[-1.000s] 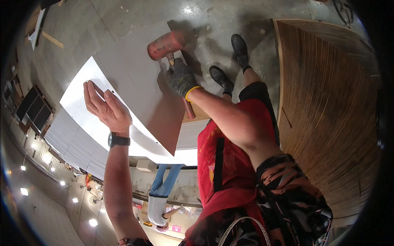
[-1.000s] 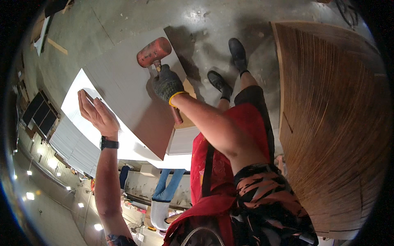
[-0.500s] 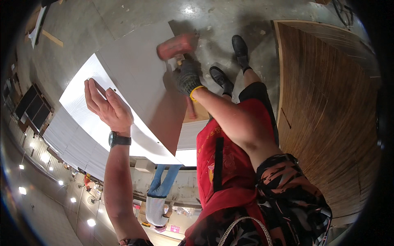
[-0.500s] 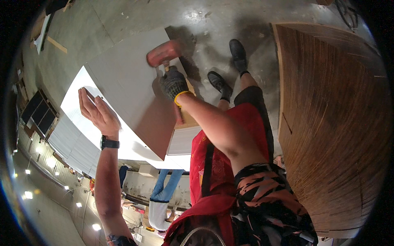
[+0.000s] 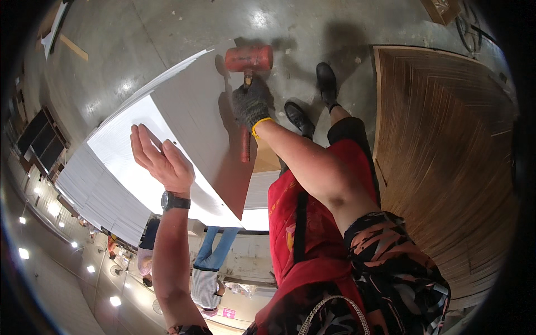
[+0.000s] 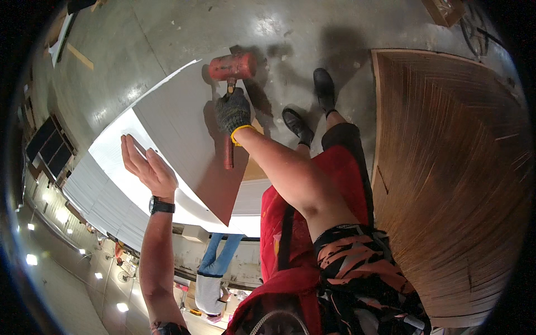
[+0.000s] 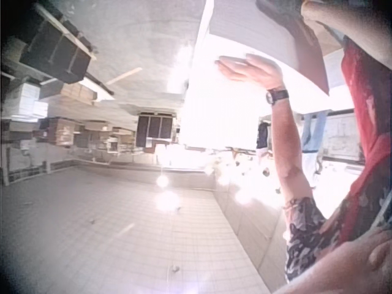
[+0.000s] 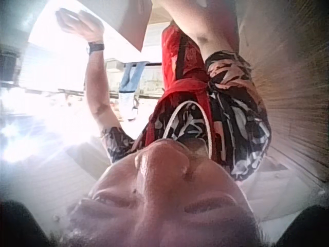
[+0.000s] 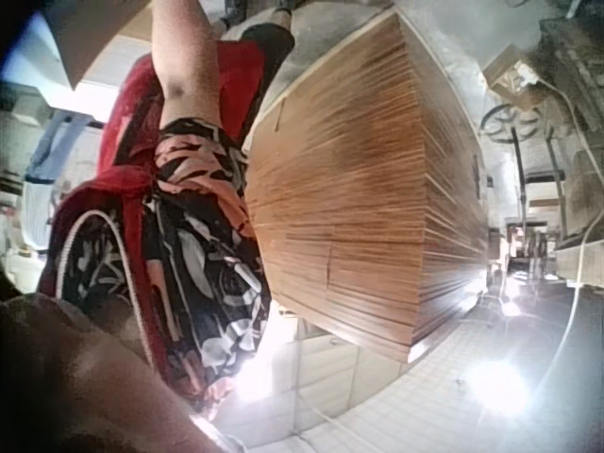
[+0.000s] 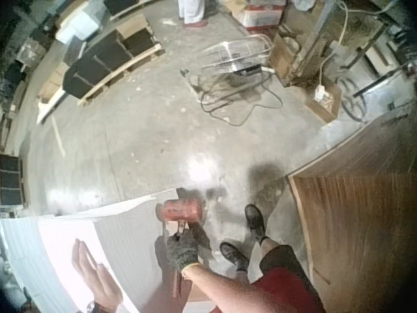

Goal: The person uses a mallet to strike and secure white furniture panels together, moving between different assemblies on the workshop floor.

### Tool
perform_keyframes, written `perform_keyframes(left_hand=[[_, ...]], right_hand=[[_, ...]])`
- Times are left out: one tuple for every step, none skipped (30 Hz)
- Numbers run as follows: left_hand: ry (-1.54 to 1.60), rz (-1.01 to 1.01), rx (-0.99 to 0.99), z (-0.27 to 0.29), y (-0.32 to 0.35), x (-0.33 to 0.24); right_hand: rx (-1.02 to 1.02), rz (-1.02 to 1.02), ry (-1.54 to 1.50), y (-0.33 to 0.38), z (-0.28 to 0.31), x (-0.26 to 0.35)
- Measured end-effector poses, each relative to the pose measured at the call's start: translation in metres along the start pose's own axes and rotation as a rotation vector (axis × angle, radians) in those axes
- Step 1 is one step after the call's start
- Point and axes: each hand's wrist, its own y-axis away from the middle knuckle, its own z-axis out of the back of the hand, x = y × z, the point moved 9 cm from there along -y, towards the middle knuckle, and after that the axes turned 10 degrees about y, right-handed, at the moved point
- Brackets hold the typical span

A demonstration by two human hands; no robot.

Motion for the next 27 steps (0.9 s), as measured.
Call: perform_keyframes(left_hand=[[0.008,-0.010,-0.003,-0.002,-0.002,-0.003],[0.017,-0.019,-0.005,-0.004,-0.003,-0.004],[0.013,-0.007,-0.013,0.001,-0.002,-0.001],[0.009,0.006,-0.021,0.006,0.000,0.003],[0.005,0.019,-0.029,0.010,0.000,0.007],[0.026,0.017,-0.038,0.008,-0.002,0.006],[0.033,0.022,-0.036,0.006,-0.001,0.007],[0.039,0.026,-0.034,0.005,-0.001,0.007],[0.040,0.024,-0.036,0.004,-0.004,0.009],[0.011,0.015,-0.033,0.005,-0.004,0.009],[0.001,0.016,-0.025,0.007,-0.005,0.009],[-0.004,0.015,-0.016,0.008,-0.006,0.006],[0.000,0.012,-0.013,0.006,-0.009,0.004],[0.009,0.005,-0.006,0.003,-0.010,0.003],[0.014,0.005,-0.006,0.003,-0.010,0.004],[0.008,0.010,0.003,0.006,-0.008,0.005],[0.002,0.015,0.012,0.010,-0.005,0.007],[0.008,0.036,-0.001,0.010,0.000,0.012],[0.013,0.042,-0.008,0.008,0.000,0.012],[0.019,0.039,-0.007,0.008,-0.001,0.011],[0.030,0.036,-0.013,0.004,-0.007,0.008],[0.030,0.040,-0.009,0.004,-0.006,0.009],[0.032,0.044,-0.005,0.003,-0.005,0.009],[0.016,0.052,0.005,0.006,-0.001,0.013],[-0.001,0.067,0.001,0.009,-0.001,0.016],[0.003,0.076,-0.011,0.008,0.000,0.015],[0.011,0.079,-0.008,0.006,-0.001,0.014]], right_hand=[[0.064,0.021,0.000,-0.006,-0.010,-0.005],[0.128,0.041,0.002,-0.013,-0.024,-0.019],[0.165,0.053,0.005,-0.011,-0.020,-0.010],[0.203,0.063,0.006,-0.008,-0.016,-0.001],[0.093,0.124,-0.001,-0.013,-0.014,0.005],[-0.020,0.179,0.001,-0.019,-0.016,-0.001],[-0.125,0.229,0.003,-0.018,-0.010,0.003],[-0.057,0.096,-0.031,-0.021,-0.019,-0.009],[0.047,0.079,0.000,-0.022,-0.026,-0.008],[0.150,0.063,0.030,-0.020,-0.030,-0.007],[0.133,0.083,0.041,-0.019,-0.031,-0.006],[0.110,0.105,0.054,-0.020,-0.030,-0.005],[0.074,0.128,0.067,-0.025,-0.026,-0.007],[-0.081,0.177,0.073,-0.029,-0.027,-0.010],[-0.075,0.140,0.062,-0.028,-0.030,-0.013],[0.043,0.035,0.042,-0.019,-0.033,-0.007],[0.195,-0.093,0.024,-0.006,-0.036,-0.006],[0.286,-0.201,-0.048,0.005,-0.031,-0.001],[0.332,-0.287,-0.116,0.008,-0.027,0.001],[0.300,-0.278,-0.199,-0.013,-0.039,-0.028],[0.256,-0.262,-0.288,-0.039,-0.044,-0.054],[0.128,-0.121,-0.231,-0.037,-0.042,-0.040],[0.311,-0.015,0.154,-0.042,-0.052,-0.034],[0.478,0.188,0.629,-0.028,-0.060,-0.007],[0.581,0.432,0.960,-0.012,-0.061,0.023],[0.610,0.441,0.955,-0.014,-0.053,0.032],[0.488,0.414,0.867,-0.023,-0.048,0.028]])
